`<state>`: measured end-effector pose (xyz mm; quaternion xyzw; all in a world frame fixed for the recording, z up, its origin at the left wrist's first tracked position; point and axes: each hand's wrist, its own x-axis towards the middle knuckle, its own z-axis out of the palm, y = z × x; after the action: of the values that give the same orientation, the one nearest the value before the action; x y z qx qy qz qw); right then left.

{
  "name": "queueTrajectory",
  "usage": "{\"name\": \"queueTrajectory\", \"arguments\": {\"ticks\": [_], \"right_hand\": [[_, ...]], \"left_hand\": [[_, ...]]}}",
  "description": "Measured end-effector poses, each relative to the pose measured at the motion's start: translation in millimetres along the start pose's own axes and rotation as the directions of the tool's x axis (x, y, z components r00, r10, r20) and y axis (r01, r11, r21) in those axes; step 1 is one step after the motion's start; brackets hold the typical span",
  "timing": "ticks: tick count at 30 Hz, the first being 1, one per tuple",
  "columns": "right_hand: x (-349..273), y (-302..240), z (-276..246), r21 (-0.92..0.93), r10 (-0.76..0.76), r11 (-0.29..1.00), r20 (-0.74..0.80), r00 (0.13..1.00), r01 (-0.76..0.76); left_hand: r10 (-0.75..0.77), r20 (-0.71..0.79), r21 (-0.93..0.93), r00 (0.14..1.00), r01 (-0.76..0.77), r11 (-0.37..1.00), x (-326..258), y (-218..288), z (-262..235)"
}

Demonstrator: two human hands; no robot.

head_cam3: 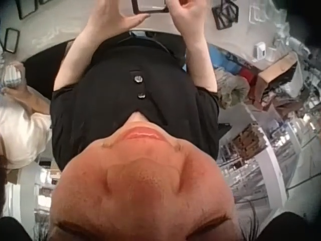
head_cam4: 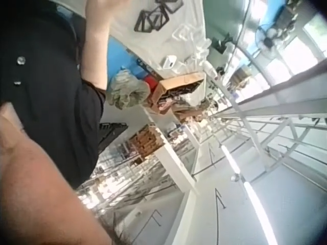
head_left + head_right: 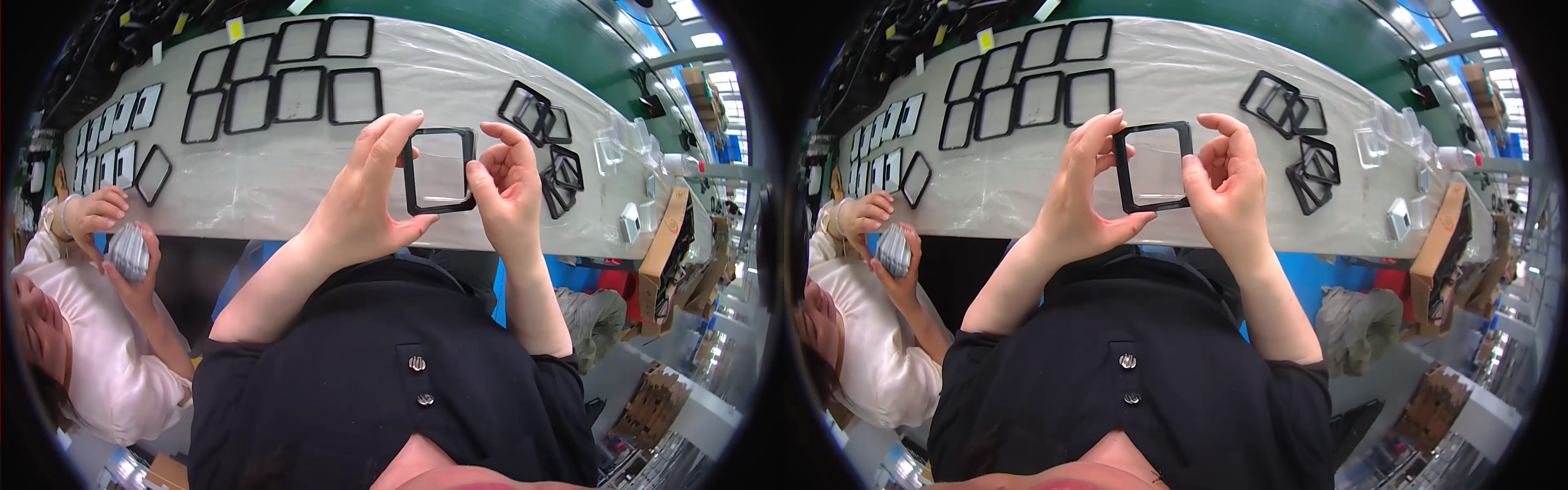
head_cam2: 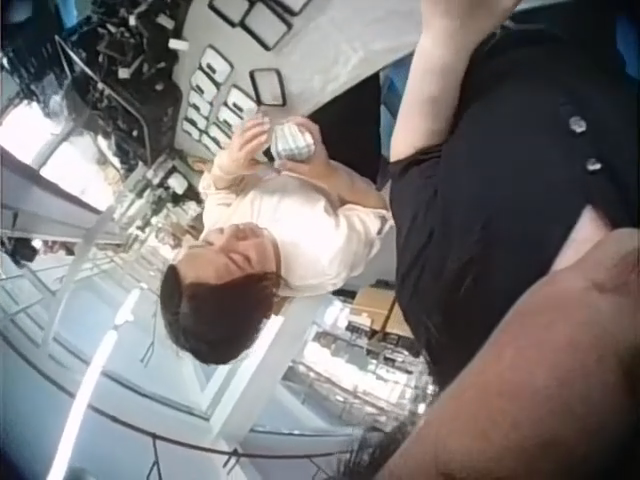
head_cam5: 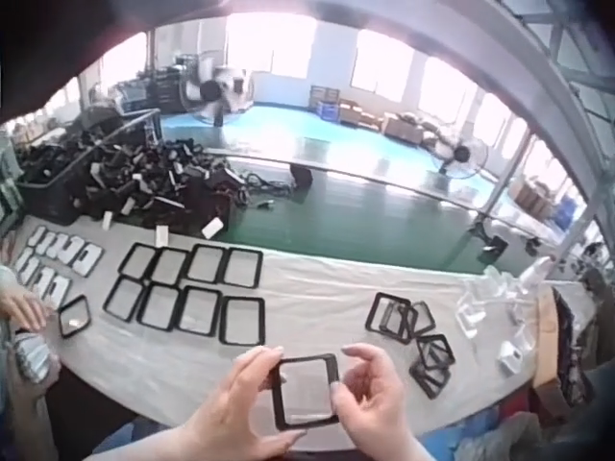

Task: Assembling clear panes into black plastic frames on a factory production line.

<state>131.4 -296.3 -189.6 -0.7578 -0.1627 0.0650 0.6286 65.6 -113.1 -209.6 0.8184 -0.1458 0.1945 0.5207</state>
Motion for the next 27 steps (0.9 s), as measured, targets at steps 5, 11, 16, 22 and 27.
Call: {"name": "queueTrajectory", "arguments": {"ticks": [5,11,16,22,27], "right_hand": [[11,-24,26,0.204,0.152,0.96,0.188,0.97,-0.19],[16,-34,43,0.243,0.252,0.899,0.392,0.885,-0.364],[14,-38,52,0.213,0.25,0.91,0.4,0.882,-0.355],[11,-38,56,0.227,0.235,0.911,0.403,0.884,-0.345],[7,-38,59,0.247,0.237,0.905,0.384,0.893,-0.347]], "left_hand": [[-0.026,-0.049,-0.005,0.998,0.026,1.0,-12,7,-23],[0.007,-0.081,-0.011,0.997,-0.008,1.0,-26,6,-42],[-0.05,-0.04,-0.029,0.998,0.049,0.998,-35,8,-51],[-0.016,-0.07,0.006,0.997,0.017,1.0,-38,8,-55],[-0.05,-0.07,0.007,0.996,0.051,0.999,-39,9,-55]]}}
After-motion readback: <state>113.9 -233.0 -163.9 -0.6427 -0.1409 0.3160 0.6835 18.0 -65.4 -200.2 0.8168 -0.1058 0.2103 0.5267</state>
